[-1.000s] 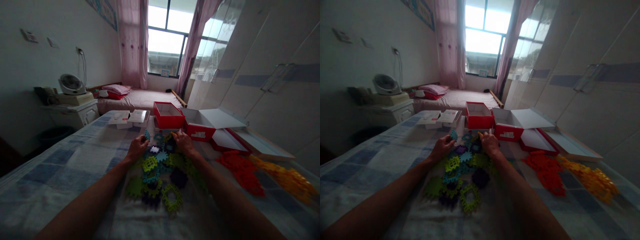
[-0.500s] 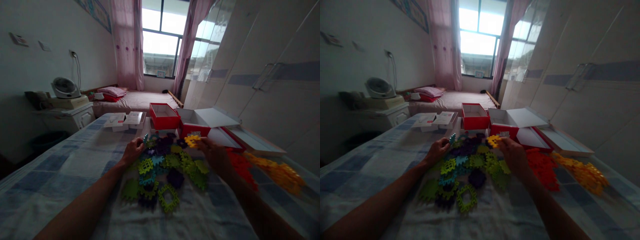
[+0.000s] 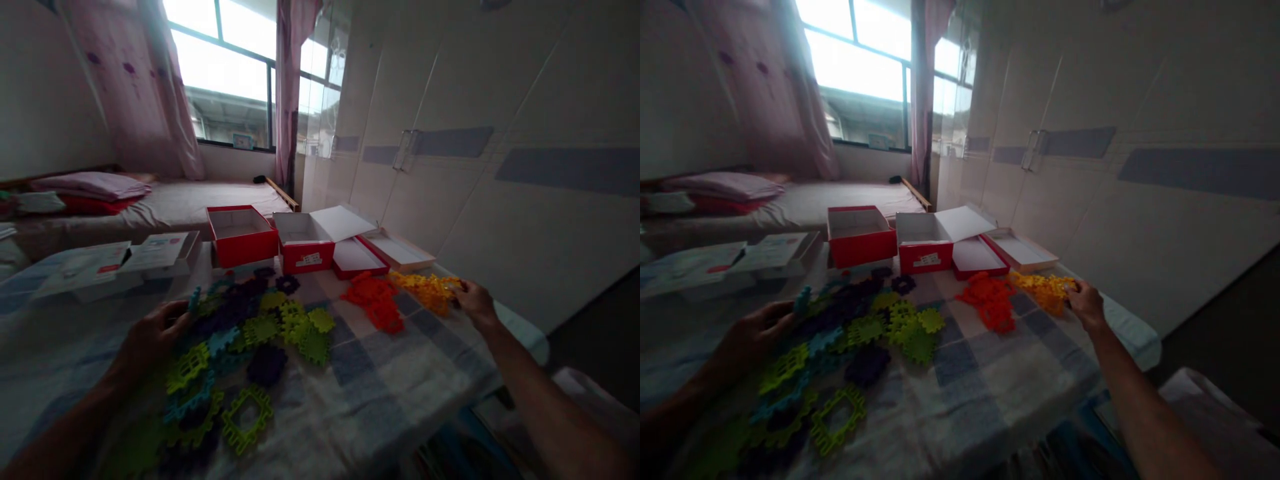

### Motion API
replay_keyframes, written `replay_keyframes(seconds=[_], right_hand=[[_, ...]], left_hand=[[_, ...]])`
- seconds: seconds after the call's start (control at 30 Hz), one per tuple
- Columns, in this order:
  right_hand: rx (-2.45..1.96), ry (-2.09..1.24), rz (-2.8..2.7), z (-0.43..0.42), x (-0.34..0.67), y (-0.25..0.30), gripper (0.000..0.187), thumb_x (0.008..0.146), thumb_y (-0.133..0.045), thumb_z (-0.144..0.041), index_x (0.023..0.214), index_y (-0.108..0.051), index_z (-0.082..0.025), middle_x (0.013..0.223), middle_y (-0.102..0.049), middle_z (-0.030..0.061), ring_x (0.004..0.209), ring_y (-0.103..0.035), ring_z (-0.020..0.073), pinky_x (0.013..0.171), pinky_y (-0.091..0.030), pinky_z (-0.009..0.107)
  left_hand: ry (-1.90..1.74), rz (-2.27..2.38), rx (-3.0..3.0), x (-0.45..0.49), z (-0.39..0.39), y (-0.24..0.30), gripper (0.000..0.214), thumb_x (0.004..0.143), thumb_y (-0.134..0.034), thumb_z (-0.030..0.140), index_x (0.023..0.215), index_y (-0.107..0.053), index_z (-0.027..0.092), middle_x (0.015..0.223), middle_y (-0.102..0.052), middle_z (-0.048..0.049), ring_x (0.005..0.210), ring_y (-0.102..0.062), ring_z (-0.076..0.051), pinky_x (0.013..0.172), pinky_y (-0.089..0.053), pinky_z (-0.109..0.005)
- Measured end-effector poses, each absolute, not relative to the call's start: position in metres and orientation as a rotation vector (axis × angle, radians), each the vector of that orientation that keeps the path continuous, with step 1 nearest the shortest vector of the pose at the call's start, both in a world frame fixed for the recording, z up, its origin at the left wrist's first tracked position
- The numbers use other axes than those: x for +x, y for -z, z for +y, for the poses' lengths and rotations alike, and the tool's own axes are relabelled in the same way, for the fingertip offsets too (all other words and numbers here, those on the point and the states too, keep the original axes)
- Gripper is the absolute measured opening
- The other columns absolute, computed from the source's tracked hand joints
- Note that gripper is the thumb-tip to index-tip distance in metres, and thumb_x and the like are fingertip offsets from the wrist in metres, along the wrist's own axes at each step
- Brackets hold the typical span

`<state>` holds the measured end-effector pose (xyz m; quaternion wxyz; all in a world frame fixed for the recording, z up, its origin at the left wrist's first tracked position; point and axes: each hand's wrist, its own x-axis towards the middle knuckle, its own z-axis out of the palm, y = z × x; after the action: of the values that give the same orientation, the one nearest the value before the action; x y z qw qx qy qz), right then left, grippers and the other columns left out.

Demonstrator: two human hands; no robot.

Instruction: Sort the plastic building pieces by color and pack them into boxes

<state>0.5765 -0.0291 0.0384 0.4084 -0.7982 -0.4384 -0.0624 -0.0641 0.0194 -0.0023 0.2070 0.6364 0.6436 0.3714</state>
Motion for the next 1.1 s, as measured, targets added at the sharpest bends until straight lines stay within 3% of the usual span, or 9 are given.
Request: replay_keyframes(seconds=[0.17,0.23,0.33,0.43,0.5,0.73,0.83,1.0,1.1], right_hand=[[-2.09,0.066,-1.13,-0.014,0.57,-0.041,0.032,0.068,-0.054,-0.038,0.087,-0.067,-0.017,0.082,-0.065,0.0214,0.082,-0.063,0.0356,0.065,-0.048,0.046],[-2.142,0.3,-1.13,-0.007,0.564,-0.043,0.038,0.071,-0.053,-0.042,0.1,-0.065,-0.022,0.097,-0.059,0.0268,0.105,-0.053,0.0434,0.07,-0.044,0.055],[-2.013,0.552,-1.346,0.004,0.528,-0.05,0.041,0.079,-0.043,-0.041,0.113,-0.059,-0.025,0.109,-0.054,0.0255,0.117,-0.045,0.0417,0.075,-0.043,0.056],[-1.658,0.472,-1.814,0.015,0.45,-0.062,0.036,0.085,-0.036,-0.038,0.11,-0.058,-0.022,0.107,-0.056,0.0187,0.107,-0.052,0.0352,0.086,-0.044,0.05],[-1.49,0.216,-1.981,0.023,0.383,-0.067,0.031,0.085,-0.04,-0.034,0.106,-0.059,-0.021,0.104,-0.059,0.0125,0.088,-0.061,0.0264,0.079,-0.049,0.043],[-1.119,-0.15,-2.541,0.058,0.205,-0.05,0.042,0.088,-0.044,-0.029,0.129,-0.048,-0.02,0.134,-0.048,0.0066,0.124,-0.042,0.0222,0.102,-0.035,0.039],[-1.163,-0.248,-2.581,0.068,0.187,-0.041,0.041,0.09,-0.044,-0.035,0.128,-0.05,-0.023,0.134,-0.05,0.0047,0.122,-0.045,0.0207,0.099,-0.036,0.035],[-1.269,-0.188,-2.544,0.078,0.206,-0.042,0.035,0.093,-0.035,-0.032,0.095,-0.067,-0.017,0.098,-0.067,0.0077,0.092,-0.06,0.0192,0.086,-0.042,0.029],[-1.33,-0.132,-2.515,0.087,0.207,-0.046,0.029,0.088,-0.041,-0.023,0.099,-0.067,-0.015,0.103,-0.066,0.0095,0.095,-0.059,0.0203,0.086,-0.041,0.029]], left_hand=[[-1.104,1.672,2.0,-0.057,0.015,-0.001,0.051,0.067,-0.054,0.056,0.1,-0.064,0.018,0.116,-0.059,-0.01,0.097,-0.061,-0.024,0.087,-0.048,-0.036],[-1.123,1.657,2.048,-0.056,0.015,-0.001,0.036,0.071,-0.053,0.049,0.086,-0.065,0.019,0.107,-0.061,-0.0085,0.094,-0.061,-0.022,0.085,-0.049,-0.034],[-1.147,1.722,2.017,-0.054,0.017,0.0,0.024,0.071,-0.052,0.04,0.076,-0.062,0.019,0.096,-0.062,-0.0065,0.086,-0.061,-0.019,0.08,-0.049,-0.032],[-1.177,1.783,1.975,-0.053,0.017,0.002,0.018,0.072,-0.051,0.033,0.076,-0.06,0.018,0.097,-0.061,-0.0065,0.084,-0.061,-0.018,0.08,-0.049,-0.031],[-1.195,1.823,1.945,-0.053,0.016,0.003,0.017,0.073,-0.05,0.031,0.077,-0.059,0.018,0.097,-0.06,-0.0069,0.083,-0.06,-0.018,0.08,-0.048,-0.031],[-1.186,1.891,1.923,-0.057,0.015,0.002,0.013,0.075,-0.051,0.028,0.077,-0.058,0.017,0.095,-0.06,-0.0061,0.08,-0.06,-0.017,0.078,-0.048,-0.029],[-1.172,1.918,1.921,-0.056,0.014,0.001,0.011,0.074,-0.051,0.025,0.077,-0.059,0.018,0.095,-0.06,-0.0059,0.079,-0.06,-0.016,0.078,-0.047,-0.028],[-1.162,1.948,1.908,-0.052,0.014,-0.002,0.009,0.072,-0.052,0.02,0.075,-0.06,0.018,0.094,-0.061,-0.0059,0.086,-0.059,-0.018,0.083,-0.045,-0.029],[-1.166,1.95,1.897,-0.051,0.014,-0.004,0.01,0.072,-0.051,0.019,0.075,-0.06,0.018,0.095,-0.061,-0.0066,0.089,-0.059,-0.019,0.085,-0.044,-0.031]])
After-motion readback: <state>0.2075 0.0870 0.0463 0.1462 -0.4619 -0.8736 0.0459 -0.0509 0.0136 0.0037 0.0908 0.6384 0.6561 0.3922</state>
